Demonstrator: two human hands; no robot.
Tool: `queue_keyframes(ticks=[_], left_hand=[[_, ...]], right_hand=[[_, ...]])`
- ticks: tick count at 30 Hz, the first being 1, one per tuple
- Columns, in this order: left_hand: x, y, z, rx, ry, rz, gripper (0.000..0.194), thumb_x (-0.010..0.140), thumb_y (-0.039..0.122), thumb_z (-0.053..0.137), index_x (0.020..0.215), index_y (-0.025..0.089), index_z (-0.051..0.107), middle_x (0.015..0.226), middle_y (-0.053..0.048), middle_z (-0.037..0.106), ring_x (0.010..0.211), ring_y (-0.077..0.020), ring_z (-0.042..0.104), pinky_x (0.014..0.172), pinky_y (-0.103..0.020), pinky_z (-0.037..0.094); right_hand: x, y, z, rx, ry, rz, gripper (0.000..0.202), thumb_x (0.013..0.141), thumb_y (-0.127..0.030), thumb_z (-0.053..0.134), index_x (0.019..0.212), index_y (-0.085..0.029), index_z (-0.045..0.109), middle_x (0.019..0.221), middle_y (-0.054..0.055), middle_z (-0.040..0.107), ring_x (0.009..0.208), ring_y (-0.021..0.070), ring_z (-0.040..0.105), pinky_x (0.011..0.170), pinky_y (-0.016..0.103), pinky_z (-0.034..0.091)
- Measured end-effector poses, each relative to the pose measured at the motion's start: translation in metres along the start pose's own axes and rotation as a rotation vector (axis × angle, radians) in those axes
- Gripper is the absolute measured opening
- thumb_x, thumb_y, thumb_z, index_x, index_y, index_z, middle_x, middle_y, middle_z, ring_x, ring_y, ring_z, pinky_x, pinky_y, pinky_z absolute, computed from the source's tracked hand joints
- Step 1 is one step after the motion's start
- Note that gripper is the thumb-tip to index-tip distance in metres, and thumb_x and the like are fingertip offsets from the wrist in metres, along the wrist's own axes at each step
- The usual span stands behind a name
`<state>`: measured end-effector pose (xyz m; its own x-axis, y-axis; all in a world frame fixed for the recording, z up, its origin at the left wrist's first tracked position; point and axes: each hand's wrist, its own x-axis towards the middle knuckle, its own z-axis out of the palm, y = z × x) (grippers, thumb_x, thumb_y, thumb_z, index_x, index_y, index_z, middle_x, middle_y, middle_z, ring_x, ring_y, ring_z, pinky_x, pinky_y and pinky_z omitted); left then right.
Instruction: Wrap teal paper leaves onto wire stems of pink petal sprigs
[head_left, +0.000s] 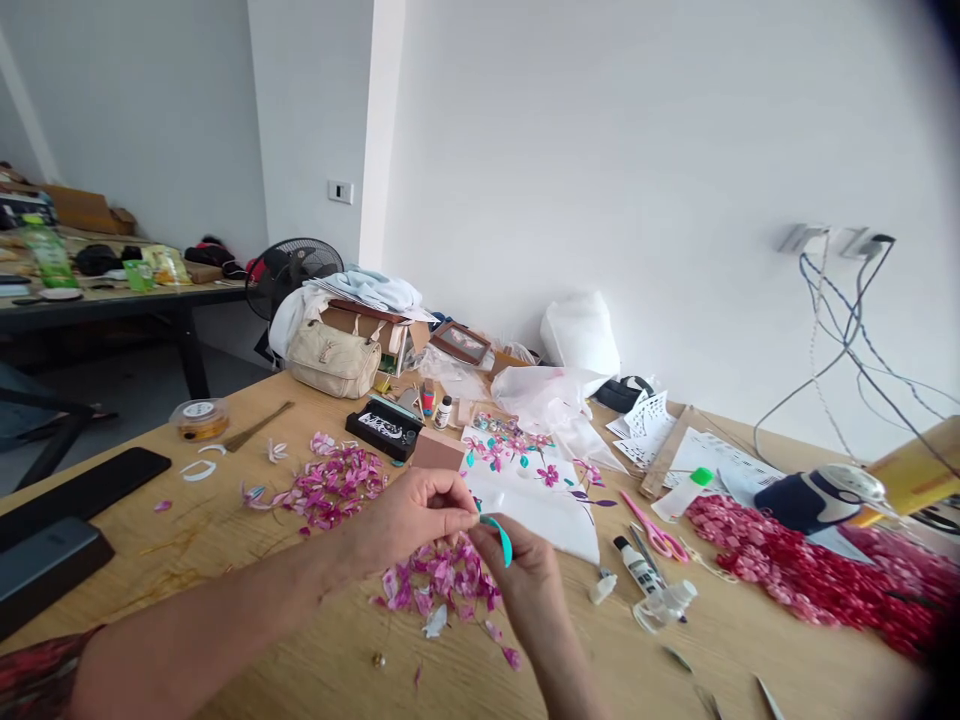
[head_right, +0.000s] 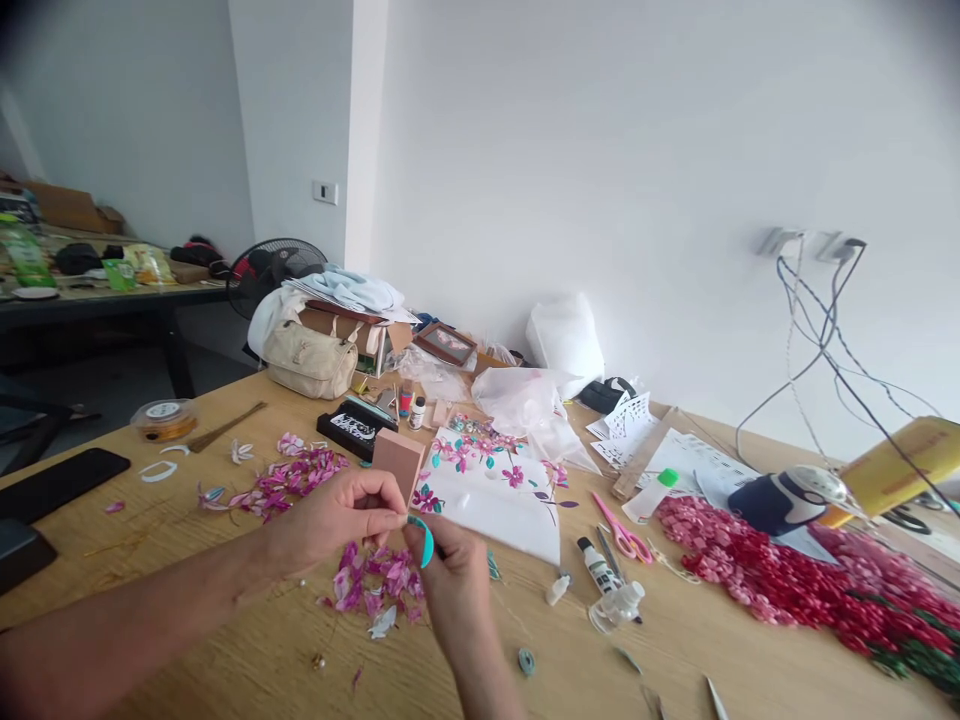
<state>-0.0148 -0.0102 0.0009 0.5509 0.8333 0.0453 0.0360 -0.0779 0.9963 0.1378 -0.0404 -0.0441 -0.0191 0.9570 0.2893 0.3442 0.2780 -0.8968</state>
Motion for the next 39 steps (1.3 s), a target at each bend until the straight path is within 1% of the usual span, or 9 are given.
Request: queue_keyframes(ticks=[3, 6, 10, 15, 21, 27, 32, 35, 39], left_hand=[[0.007, -0.006, -0.002, 0.168, 0.111, 0.087, 0.005, 0.072, 0.016, 0.054, 0.068, 0.014, 0.056, 0.057, 0.004, 0.050, 0.054, -0.0090, 0.045, 0.051, -0.019, 0.034], [0.009, -0.011, -0.005, 0.450, 0.151, 0.261, 0.011, 0.071, 0.008, 0.051, 0.064, 0.014, 0.058, 0.065, 0.002, 0.053, 0.062, -0.0102, 0.048, 0.057, -0.019, 0.035], [0.006, -0.010, -0.004, 0.623, -0.021, 0.366, 0.016, 0.074, 0.007, 0.048, 0.067, 0.014, 0.061, 0.068, 0.000, 0.055, 0.064, -0.0109, 0.050, 0.059, -0.019, 0.035], [-0.001, -0.006, -0.002, 0.354, -0.123, 0.183, 0.007, 0.073, 0.016, 0.057, 0.071, 0.014, 0.064, 0.069, 0.000, 0.059, 0.066, -0.0117, 0.053, 0.061, -0.020, 0.038], [-0.004, -0.003, -0.005, 0.102, 0.001, -0.001, 0.008, 0.073, 0.021, 0.055, 0.072, 0.014, 0.059, 0.056, 0.004, 0.051, 0.054, -0.0095, 0.048, 0.051, -0.019, 0.036], [0.003, -0.007, -0.007, 0.442, 0.171, 0.235, 0.011, 0.073, 0.007, 0.052, 0.068, 0.014, 0.059, 0.063, 0.002, 0.054, 0.061, -0.0098, 0.050, 0.057, -0.019, 0.037], [0.003, -0.010, -0.006, 0.748, 0.012, 0.402, 0.016, 0.078, 0.007, 0.048, 0.071, 0.013, 0.062, 0.071, -0.001, 0.057, 0.067, -0.0115, 0.052, 0.061, -0.020, 0.037], [-0.003, -0.006, -0.006, 0.699, -0.123, 0.420, 0.015, 0.080, 0.012, 0.049, 0.076, 0.014, 0.063, 0.075, -0.002, 0.059, 0.070, -0.0122, 0.053, 0.064, -0.021, 0.039], [-0.008, 0.000, -0.006, 0.363, -0.122, 0.218, 0.008, 0.076, 0.017, 0.056, 0.073, 0.015, 0.062, 0.068, 0.001, 0.057, 0.064, -0.0109, 0.052, 0.059, -0.020, 0.039]], right_hand=[[-0.019, 0.002, 0.019, -0.171, 0.012, -0.061, 0.026, 0.082, -0.031, 0.047, 0.064, -0.016, 0.060, 0.053, -0.002, 0.051, 0.051, 0.0111, 0.044, 0.048, 0.020, 0.033], [-0.033, -0.015, 0.019, -0.421, 0.001, -0.155, 0.028, 0.085, -0.026, 0.040, 0.069, -0.017, 0.061, 0.056, 0.000, 0.055, 0.051, 0.0116, 0.049, 0.049, 0.019, 0.033], [-0.029, -0.041, -0.007, -0.661, 0.047, -0.228, 0.027, 0.085, -0.025, 0.040, 0.068, -0.019, 0.060, 0.054, 0.001, 0.056, 0.048, 0.0114, 0.048, 0.048, 0.020, 0.031], [0.002, -0.038, -0.034, -0.431, 0.077, -0.098, 0.022, 0.079, -0.031, 0.049, 0.064, -0.019, 0.059, 0.050, -0.003, 0.049, 0.048, 0.0107, 0.042, 0.046, 0.020, 0.030], [0.006, 0.001, -0.009, 0.007, -0.006, 0.072, 0.025, 0.075, -0.037, 0.053, 0.063, -0.016, 0.058, 0.052, -0.003, 0.046, 0.049, 0.0107, 0.038, 0.046, 0.021, 0.030], [-0.028, -0.002, 0.025, -0.343, 0.004, -0.082, 0.028, 0.084, -0.029, 0.042, 0.066, -0.016, 0.059, 0.051, -0.002, 0.049, 0.047, 0.0109, 0.043, 0.047, 0.020, 0.030], [-0.034, -0.034, 0.007, -0.646, 0.054, -0.249, 0.028, 0.085, -0.023, 0.037, 0.069, -0.019, 0.060, 0.054, 0.001, 0.057, 0.048, 0.0124, 0.051, 0.049, 0.020, 0.032], [-0.017, -0.043, -0.016, -0.646, 0.106, -0.213, 0.024, 0.084, -0.027, 0.042, 0.069, -0.020, 0.060, 0.053, -0.001, 0.056, 0.049, 0.0120, 0.049, 0.048, 0.021, 0.031], [0.006, -0.028, -0.025, -0.312, 0.025, -0.042, 0.023, 0.079, -0.034, 0.049, 0.064, -0.018, 0.057, 0.051, -0.003, 0.048, 0.050, 0.0113, 0.042, 0.048, 0.020, 0.031]])
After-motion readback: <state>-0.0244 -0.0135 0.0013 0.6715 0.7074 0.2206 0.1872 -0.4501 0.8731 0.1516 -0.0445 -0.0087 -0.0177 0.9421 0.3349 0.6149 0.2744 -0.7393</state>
